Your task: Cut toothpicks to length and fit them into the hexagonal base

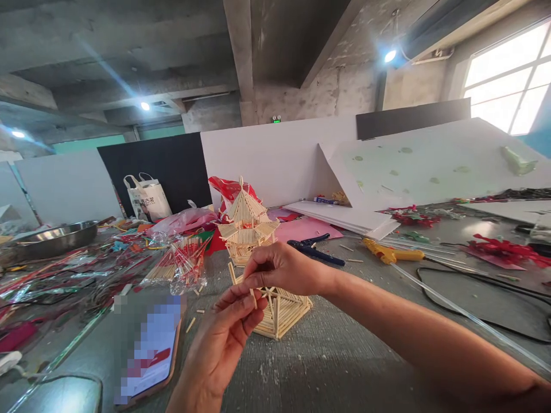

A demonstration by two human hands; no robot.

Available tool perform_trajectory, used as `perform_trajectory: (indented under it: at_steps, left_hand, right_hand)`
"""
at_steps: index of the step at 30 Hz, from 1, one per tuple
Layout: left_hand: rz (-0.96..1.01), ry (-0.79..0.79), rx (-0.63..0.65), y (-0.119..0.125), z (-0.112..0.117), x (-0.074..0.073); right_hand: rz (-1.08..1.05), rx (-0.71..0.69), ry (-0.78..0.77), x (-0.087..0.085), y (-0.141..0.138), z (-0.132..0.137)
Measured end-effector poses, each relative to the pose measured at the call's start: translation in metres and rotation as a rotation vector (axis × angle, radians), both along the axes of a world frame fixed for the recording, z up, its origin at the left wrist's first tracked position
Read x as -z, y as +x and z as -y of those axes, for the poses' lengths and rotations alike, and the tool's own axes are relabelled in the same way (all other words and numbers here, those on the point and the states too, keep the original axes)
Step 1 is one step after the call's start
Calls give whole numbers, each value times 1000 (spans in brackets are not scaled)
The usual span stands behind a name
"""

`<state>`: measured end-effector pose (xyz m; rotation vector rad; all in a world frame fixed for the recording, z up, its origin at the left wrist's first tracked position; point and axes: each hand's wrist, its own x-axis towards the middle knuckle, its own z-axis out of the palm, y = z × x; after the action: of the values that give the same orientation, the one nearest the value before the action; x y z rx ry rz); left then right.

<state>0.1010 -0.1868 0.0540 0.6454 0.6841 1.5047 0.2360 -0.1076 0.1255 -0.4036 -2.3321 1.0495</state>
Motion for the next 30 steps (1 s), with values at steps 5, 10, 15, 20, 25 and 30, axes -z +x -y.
perform_trajectory:
  at_steps: [5,10,15,20,25,30]
  left_hand:
    - [26,-61,11,0,4,1]
    - [31,-80,36,0,7,2]
    - [68,-101,35,4,9,3]
    - [121,-119,-15,5,11,7]
    - [123,-157,-44,5,14,5]
    - [126,-164,-86,4,17,3]
  right_hand:
    - [-5,-39,-74,3,-1,0]
    - [-6,-81,-86,3,0,1]
    - [-11,-110,-82,4,-1,2]
    - [-12,-102,-52,6,-1,5]
    - [-46,180,191,-31,31,-17]
    - [102,763,428,-48,97,-85]
